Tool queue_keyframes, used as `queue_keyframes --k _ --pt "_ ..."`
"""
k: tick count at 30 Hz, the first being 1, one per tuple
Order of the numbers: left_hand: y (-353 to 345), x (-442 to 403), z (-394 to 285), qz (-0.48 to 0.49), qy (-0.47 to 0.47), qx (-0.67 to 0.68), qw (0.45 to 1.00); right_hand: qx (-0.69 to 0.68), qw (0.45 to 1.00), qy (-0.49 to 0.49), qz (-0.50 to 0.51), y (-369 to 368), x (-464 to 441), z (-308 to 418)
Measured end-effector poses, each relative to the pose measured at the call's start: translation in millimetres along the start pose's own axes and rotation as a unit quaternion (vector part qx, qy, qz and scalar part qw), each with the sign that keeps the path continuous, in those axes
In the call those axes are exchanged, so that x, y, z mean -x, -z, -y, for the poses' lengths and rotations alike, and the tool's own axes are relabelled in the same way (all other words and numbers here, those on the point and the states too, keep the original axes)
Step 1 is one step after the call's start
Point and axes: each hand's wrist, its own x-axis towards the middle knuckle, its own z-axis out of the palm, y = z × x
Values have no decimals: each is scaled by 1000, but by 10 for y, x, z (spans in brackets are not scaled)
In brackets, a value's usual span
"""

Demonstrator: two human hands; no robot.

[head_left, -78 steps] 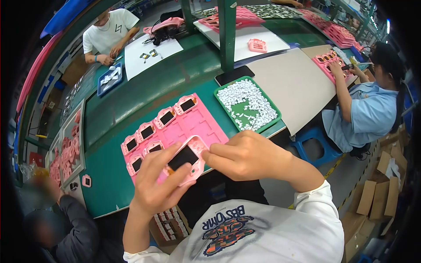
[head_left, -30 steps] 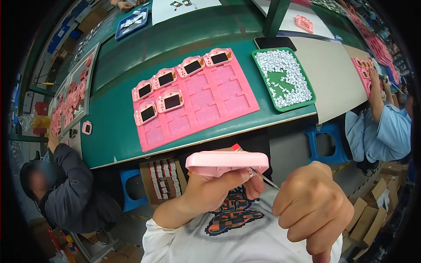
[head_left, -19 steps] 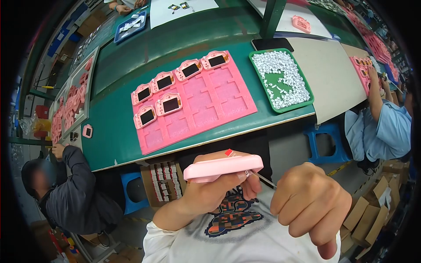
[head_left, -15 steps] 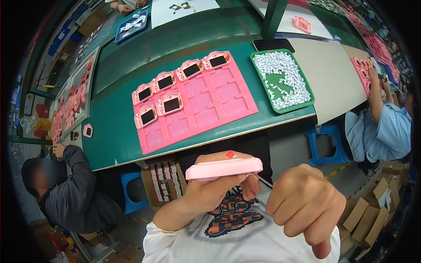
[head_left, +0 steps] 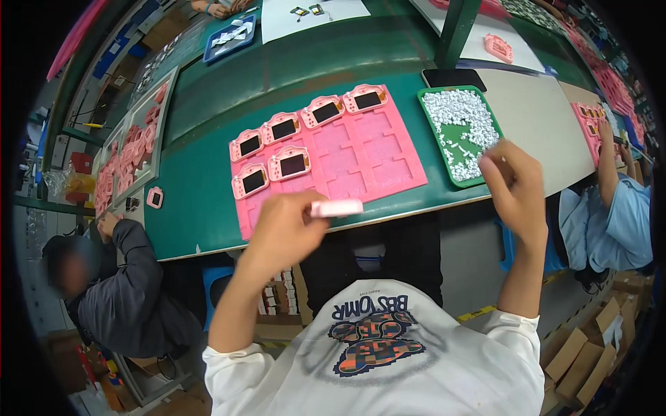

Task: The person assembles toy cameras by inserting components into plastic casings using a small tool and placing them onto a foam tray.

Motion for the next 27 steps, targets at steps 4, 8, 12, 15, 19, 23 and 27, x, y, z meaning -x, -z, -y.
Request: queue_keyframes --k 4,8,12,15,19,23,27 --pt "237 -490 74 -7 -16 -120 993 169 985 -29 27 -151 -114 -687" --pt "313 -1012 171 27 -19 -231 972 240 968 -37 67 -258 -253 -934" --pt "215 -1445 379 88 -42 -315 944 260 960 -26 97 -312 -258 -1162" --pt "196 -1545 329 116 -26 -322 939 232 968 -23 96 -319 -264 -1254" --pt "96 -1435 381 61 -58 -336 938 241 964 -29 104 -277 -305 -1248" --pt "53 -1351 406 18 -93 -353 931 226 970 -11 86 -343 -372 -1117" --pt "43 -1315 399 -26 -131 -351 927 226 972 18 62 -398 -384 -1099"
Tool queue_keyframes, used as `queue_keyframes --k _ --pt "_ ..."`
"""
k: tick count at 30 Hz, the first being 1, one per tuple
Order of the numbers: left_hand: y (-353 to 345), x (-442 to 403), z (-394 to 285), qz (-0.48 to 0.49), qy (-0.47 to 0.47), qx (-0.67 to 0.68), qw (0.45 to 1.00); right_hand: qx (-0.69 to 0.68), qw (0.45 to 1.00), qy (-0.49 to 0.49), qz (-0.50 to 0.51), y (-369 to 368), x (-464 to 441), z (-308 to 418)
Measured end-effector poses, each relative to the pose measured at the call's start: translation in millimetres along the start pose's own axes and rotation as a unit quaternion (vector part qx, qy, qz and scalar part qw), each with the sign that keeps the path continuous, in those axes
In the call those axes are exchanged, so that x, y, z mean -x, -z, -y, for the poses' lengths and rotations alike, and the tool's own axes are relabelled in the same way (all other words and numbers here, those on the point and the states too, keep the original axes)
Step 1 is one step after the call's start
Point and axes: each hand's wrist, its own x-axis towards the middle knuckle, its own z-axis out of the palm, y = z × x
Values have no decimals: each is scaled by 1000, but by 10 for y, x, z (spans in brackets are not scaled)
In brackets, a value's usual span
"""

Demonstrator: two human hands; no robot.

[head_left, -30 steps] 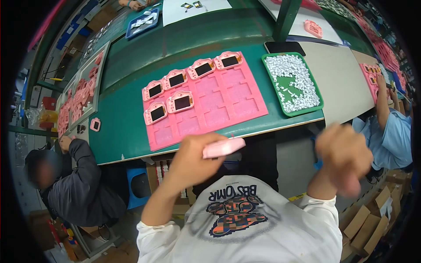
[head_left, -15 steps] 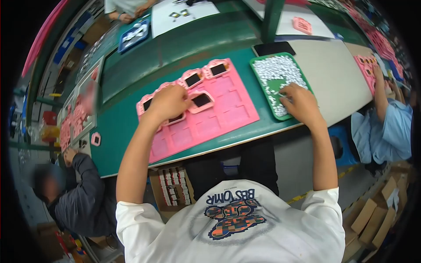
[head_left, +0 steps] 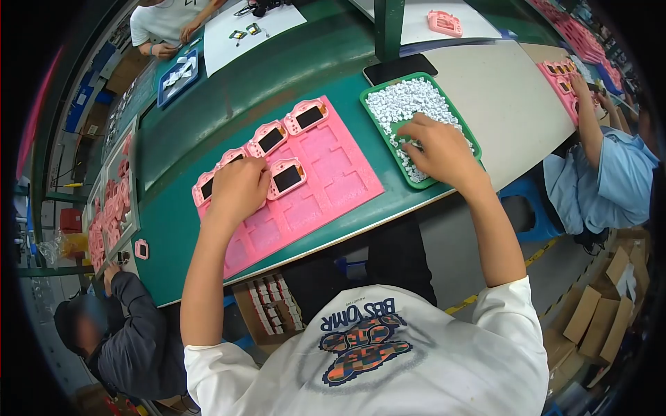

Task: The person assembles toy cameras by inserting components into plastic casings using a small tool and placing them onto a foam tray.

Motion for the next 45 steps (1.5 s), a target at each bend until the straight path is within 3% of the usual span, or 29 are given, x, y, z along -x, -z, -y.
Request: queue_keyframes --k 3,6,11,13,15,16,18,21,23,26,28,31,33,35,36,38,39,43,45 --pt "39 85 8 -68 14 35 997 45 998 44 -5 -174 -70 18" --pt "-41 285 236 -211 18 81 974 47 998 26 32 -257 -109 -51" --pt "-236 1134 1190 -290 211 71 931 27 995 69 65 -127 -185 40" --pt "-515 1589 1762 -430 291 115 847 4 995 87 48 -130 -184 55" --pt "-841 2079 2368 -482 386 113 779 -14 997 69 42 -74 -177 167" --pt "-894 2240 2510 -488 391 115 772 -9 996 78 42 -62 -166 190" --pt "-1017 2430 2674 -444 521 3 729 -67 993 93 6 -37 -169 228" --pt "-945 2336 2847 -411 571 -6 711 -73 991 105 -25 16 -114 362" --pt "-914 2297 3000 -360 610 -22 706 -113 993 18 13 66 -30 553" --pt "-967 2327 3296 -331 610 0 720 -129 991 -15 31 84 52 783" --pt "-975 2301 3516 -305 597 17 742 -149 985 78 31 -68 113 831" --pt "-1090 2390 3507 -358 499 36 788 -164 979 115 37 -159 119 1151" --pt "-881 2322 3071 -399 397 29 826 -98 986 131 45 -294 127 1091" --pt "-666 2220 2674 -456 205 -62 864 -85 987 136 19 -306 38 1069" --pt "-472 2130 2448 -458 199 -63 864 -77 986 145 21 -327 40 1071" --pt "-130 2003 1857 -448 73 -139 880 -60 984 162 42 -380 123 1066" --pt "-11 1958 1624 -445 72 -131 883 -85 982 164 44 -391 132 1048" --pt "402 1584 856 -459 -112 -126 873 -131 981 138 37 -411 115 978" --pt "473 1378 585 -458 -147 -109 870 -86 986 139 33 -425 125 979"
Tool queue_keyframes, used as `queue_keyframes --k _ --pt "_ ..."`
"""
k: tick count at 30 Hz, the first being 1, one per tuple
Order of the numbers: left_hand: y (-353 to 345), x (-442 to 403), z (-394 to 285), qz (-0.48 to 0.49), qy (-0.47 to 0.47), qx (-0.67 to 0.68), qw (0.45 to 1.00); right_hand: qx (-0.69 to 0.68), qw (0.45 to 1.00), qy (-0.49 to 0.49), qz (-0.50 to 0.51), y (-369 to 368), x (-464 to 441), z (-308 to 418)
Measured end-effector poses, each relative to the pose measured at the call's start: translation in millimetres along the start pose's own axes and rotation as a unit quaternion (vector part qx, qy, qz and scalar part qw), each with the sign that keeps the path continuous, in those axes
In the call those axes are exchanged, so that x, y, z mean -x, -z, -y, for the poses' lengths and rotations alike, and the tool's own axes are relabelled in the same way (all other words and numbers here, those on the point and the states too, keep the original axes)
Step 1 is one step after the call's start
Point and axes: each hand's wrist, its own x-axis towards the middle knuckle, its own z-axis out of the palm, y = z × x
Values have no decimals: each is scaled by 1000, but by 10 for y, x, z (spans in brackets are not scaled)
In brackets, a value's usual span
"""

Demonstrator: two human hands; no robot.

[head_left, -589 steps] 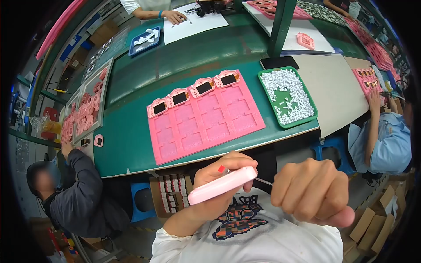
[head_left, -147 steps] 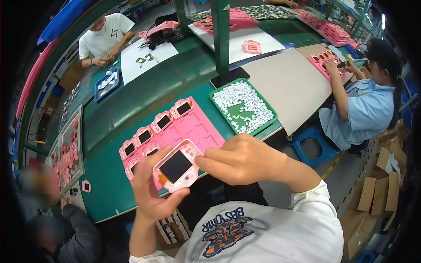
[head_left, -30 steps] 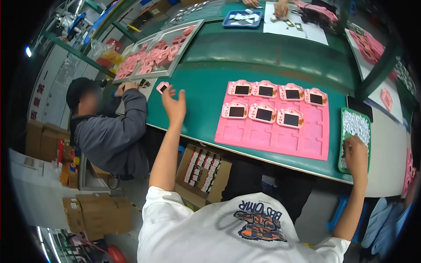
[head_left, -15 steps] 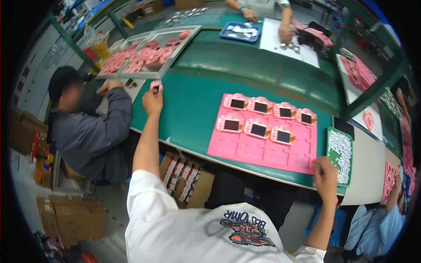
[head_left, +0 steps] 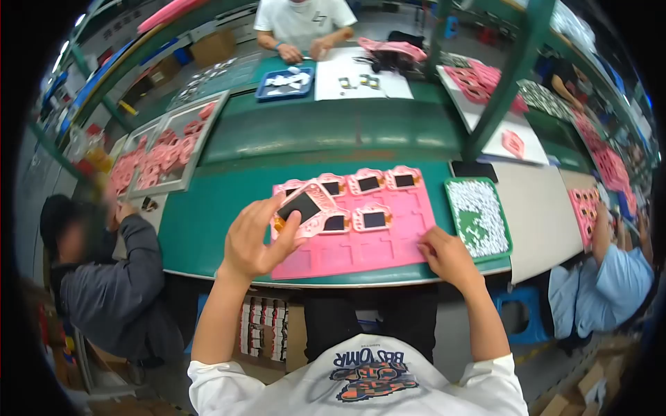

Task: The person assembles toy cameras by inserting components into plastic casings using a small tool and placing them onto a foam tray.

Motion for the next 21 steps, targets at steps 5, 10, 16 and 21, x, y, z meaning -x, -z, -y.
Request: queue_keyframes --k 5,10,16,21 --pt "-116 -360 -488 12 -45 61 997 -93 991 18 -90 405 -70 464" --pt "-158 -613 -781 34 -73 89 993 -131 969 95 -184 580 -178 785" --pt "-144 -695 -843 25 -90 96 991 -22 972 149 -181 498 -253 792" --pt "-164 -692 -847 43 -99 103 989 44 980 132 -138 557 -241 827"
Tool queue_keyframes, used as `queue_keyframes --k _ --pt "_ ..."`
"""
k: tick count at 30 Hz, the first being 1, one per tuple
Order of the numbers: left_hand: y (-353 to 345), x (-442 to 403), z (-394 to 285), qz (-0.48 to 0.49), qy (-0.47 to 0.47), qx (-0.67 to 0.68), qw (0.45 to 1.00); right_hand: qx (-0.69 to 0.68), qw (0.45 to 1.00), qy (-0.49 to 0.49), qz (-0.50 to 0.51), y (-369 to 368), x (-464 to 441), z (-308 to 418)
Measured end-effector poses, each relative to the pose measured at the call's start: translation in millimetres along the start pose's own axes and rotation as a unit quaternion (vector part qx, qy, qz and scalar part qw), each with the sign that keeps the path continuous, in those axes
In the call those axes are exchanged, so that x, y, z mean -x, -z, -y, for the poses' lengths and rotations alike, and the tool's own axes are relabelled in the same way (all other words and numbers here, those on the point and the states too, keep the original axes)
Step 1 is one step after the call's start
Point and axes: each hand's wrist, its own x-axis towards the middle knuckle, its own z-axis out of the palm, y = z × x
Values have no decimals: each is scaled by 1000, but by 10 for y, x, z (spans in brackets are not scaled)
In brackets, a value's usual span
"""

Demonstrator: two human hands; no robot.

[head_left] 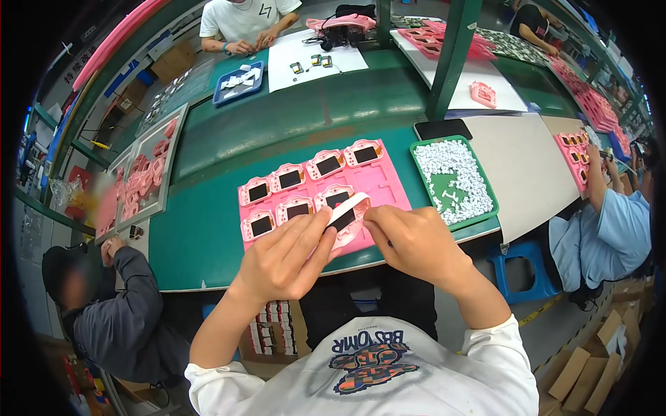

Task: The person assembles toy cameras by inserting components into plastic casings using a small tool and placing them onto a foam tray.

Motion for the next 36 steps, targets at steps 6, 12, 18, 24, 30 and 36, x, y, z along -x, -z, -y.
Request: queue_keyframes --k 6,12,18,24,30,36 --pt "-51 58 89 5 -6 35 999 15 997 12 73 67 -29 -8" --pt "21 193 147 36 65 131 989 -14 995 73 65 35 -19 -74" --pt "-394 113 -702 -313 398 594 625 -37 990 132 -22 39 -17 -49" --pt "-342 26 -1142 -272 502 700 429 -68 975 202 -58 129 31 45" --pt "-132 -85 -1024 -159 432 756 465 -656 721 129 -183 502 93 345" --pt "46 -215 -1107 -113 428 787 429 -807 547 209 -81 551 90 395"
